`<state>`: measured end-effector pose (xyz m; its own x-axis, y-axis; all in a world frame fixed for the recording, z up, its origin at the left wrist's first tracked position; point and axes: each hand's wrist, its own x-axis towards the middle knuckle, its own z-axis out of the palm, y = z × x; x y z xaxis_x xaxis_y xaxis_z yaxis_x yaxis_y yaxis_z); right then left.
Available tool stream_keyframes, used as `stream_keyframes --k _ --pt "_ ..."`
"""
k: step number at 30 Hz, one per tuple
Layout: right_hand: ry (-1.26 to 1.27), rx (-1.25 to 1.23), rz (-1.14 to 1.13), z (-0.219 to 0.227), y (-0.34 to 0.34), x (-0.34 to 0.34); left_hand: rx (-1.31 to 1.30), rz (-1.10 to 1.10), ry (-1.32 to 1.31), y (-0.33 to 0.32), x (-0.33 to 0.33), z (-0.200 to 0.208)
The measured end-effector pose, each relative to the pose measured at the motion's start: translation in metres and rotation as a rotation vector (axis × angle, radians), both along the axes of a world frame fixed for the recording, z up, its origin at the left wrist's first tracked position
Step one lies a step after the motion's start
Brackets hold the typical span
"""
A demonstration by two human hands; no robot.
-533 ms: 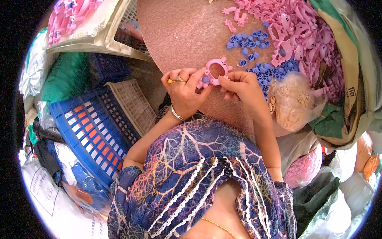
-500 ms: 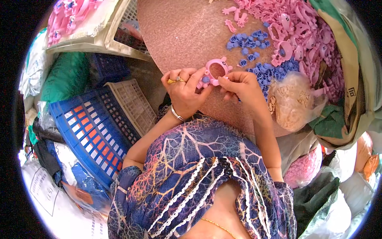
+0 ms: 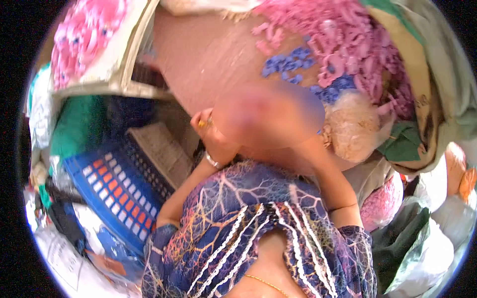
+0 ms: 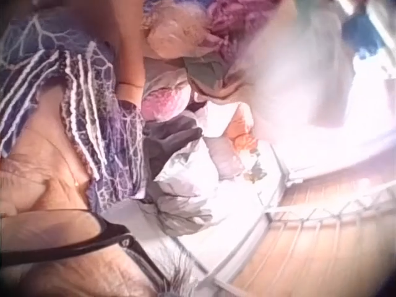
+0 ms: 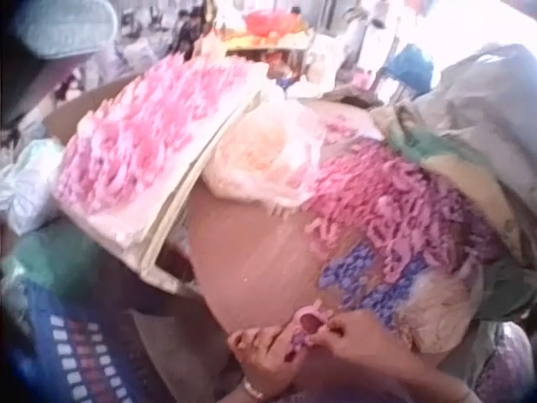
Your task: Assembling small plastic toy components by hand in a workshop environment.
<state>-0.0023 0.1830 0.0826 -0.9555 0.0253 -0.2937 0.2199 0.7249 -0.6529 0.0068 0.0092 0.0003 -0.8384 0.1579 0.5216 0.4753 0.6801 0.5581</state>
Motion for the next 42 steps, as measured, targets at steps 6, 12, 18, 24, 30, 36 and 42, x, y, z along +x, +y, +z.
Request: stream_keyframes --k 6,12,18,24,30,36,42 --pt "0.105 0.257 -0.081 0.014 0.045 -0.029 -0.040 0.014 -0.019 -0.003 0.002 0.000" --pt "0.684 0.413 -0.184 -0.016 0.096 -0.076 -0.044 0.015 0.029 -0.002 0.001 0.005" --pt "0.686 0.312 0.092 -0.034 0.050 -0.100 -0.041 0.019 0.014 -0.003 0.003 -0.002" --pt "0.568 0.289 0.037 -0.040 0.024 -0.102 -0.034 0.013 0.039 -0.001 0.001 -0.003" --pt "0.230 -0.527 -0.038 -0.015 0.022 -0.072 -0.008 0.026 0.030 -0.001 -0.003 -0.001" --pt "-0.006 -0.767 0.053 -0.003 0.012 -0.032 0.025 0.015 0.024 -0.001 -0.003 -0.004" --pt "0.152 -0.502 0.226 -0.009 0.000 -0.026 0.025 0.025 -0.005 -0.003 0.001 -0.001"
